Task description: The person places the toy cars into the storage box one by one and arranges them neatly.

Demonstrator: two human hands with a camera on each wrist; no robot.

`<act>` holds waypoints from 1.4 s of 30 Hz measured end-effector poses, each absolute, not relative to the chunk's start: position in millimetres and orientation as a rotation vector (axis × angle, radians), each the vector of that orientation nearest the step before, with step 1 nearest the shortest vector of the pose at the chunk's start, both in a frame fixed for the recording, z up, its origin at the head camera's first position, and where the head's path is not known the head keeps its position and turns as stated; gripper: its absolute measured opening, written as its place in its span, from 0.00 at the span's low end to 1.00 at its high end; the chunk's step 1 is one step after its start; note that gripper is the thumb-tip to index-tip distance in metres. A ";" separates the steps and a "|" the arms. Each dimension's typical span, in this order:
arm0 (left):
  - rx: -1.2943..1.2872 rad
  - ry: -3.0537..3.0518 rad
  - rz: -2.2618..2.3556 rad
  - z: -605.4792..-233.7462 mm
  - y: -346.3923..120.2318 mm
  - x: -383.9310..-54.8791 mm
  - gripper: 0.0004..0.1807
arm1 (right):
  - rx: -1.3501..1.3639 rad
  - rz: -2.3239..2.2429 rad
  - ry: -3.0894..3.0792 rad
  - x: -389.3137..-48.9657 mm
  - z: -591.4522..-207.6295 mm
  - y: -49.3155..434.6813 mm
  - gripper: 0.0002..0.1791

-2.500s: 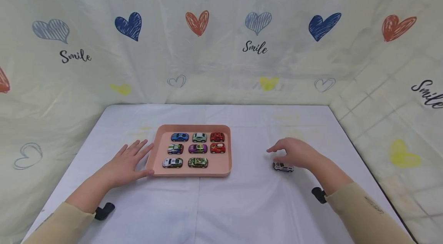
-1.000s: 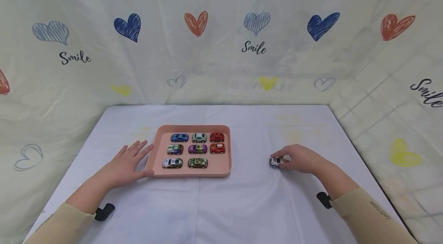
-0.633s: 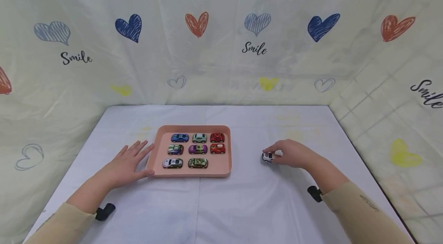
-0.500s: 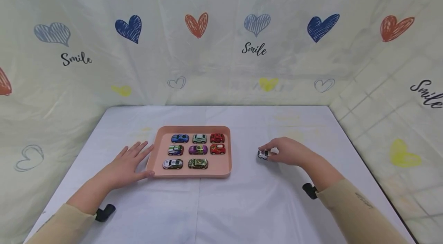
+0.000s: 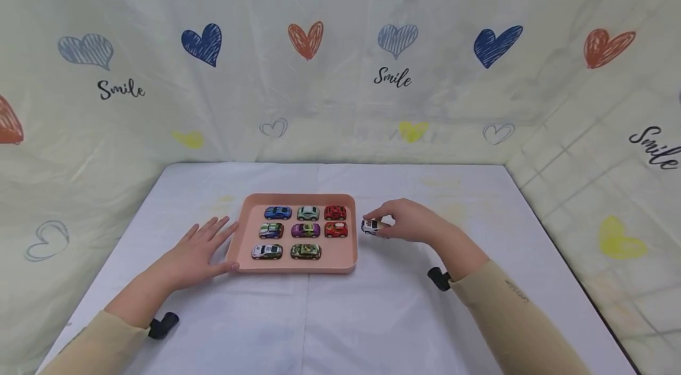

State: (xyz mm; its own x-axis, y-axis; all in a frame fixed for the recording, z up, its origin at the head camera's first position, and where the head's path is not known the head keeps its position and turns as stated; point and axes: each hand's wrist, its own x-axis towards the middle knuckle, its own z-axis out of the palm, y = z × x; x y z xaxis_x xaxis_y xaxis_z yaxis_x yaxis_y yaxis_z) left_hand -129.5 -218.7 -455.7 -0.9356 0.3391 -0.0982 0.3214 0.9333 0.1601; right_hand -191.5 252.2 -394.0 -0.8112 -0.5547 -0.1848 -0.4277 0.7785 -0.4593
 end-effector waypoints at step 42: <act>0.497 2.967 0.227 -452.8 -217.0 -128.4 0.54 | -0.985 -0.287 2.603 -191.7 -424.4 164.1 0.19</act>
State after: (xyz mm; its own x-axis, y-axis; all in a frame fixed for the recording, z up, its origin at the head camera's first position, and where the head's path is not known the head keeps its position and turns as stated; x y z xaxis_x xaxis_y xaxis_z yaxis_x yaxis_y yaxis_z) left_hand -128.4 -217.0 -452.8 -0.9382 0.3321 -0.0971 0.3135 0.9347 0.1678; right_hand -191.7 164.1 -424.4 -0.7007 -0.6706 -0.2434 -0.6016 0.7388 -0.3037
